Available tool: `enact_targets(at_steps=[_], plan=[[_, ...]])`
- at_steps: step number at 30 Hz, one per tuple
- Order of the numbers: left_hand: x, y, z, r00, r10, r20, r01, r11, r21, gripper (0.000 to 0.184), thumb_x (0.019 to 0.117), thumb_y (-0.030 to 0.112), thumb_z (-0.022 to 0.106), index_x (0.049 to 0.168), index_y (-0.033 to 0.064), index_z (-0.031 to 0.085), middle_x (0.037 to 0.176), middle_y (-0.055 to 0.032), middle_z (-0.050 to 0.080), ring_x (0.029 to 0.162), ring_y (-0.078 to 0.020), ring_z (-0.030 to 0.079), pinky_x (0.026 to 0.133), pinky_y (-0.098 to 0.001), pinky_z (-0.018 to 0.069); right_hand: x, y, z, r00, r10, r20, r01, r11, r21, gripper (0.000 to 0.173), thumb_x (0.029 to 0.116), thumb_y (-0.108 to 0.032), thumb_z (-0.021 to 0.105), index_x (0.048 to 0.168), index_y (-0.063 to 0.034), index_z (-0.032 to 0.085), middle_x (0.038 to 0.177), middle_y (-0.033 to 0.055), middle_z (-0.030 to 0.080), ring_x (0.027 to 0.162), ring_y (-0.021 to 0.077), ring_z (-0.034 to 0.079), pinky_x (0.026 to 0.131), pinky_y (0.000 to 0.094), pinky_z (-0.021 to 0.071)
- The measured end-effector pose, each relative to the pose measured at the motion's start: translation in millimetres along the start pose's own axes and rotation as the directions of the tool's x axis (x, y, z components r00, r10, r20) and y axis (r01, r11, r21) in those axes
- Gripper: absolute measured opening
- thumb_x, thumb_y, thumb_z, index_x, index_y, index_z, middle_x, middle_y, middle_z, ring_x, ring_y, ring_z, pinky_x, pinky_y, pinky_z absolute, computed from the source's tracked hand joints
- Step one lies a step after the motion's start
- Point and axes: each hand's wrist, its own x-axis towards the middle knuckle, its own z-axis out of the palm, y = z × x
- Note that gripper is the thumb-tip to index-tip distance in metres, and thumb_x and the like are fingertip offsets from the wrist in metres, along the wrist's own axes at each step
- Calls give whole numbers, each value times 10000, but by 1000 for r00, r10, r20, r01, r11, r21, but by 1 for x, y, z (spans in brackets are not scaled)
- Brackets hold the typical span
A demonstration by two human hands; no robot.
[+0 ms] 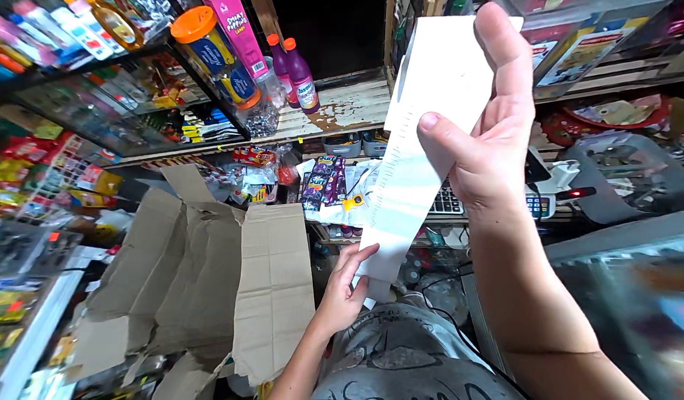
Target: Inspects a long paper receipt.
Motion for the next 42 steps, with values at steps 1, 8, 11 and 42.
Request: enact_targets(at_steps=[1, 8, 11, 42], plan=[[0, 0, 0, 1000, 0, 2, 0, 1000, 5, 517, 922, -56, 504, 1429, 19, 567, 1449, -179, 506, 1357, -239, 493, 1131, -381, 456, 0, 0, 0, 1000, 0, -2, 0, 1000, -9, 881, 809, 85, 703, 1553, 56, 231, 1553, 169, 383, 1306, 242, 557, 1012, 378, 574], [-2, -1, 0, 1000, -7, -4, 7, 1000, 5, 513, 926, -51, 505, 1429, 24, 570, 1446, -176, 511, 1353, -236, 498, 1130, -385, 454, 1, 0, 1, 1000, -15, -3, 15, 1000, -13, 911, 805, 113, 695, 1569, 68, 200, 1591, 178, 332, 1361, 253, 511, 1049, 380, 551], [-1, 0, -1, 1000, -14, 4, 14, 1000, -4, 507, 925, -62, 498, 1421, 10, 570, 1450, -177, 503, 1351, -229, 501, 1125, -371, 463, 1, 1, 1, 1000, -11, -17, 10, 999, -32, 907, 797, 110, 694, 1563, 70, 210, 1578, 184, 346, 1337, 259, 534, 1025, 379, 570], [-5, -8, -3, 1000, -13, 7, 12, 999, 32, 520, 918, -58, 505, 1426, 26, 574, 1434, -172, 515, 1334, -225, 511, 1114, -363, 468, 0, 11, 11, 997, 33, -69, -30, 999, 41, 798, 850, 117, 654, 1546, 50, 269, 1538, 164, 404, 1318, 255, 550, 1025, 393, 568]])
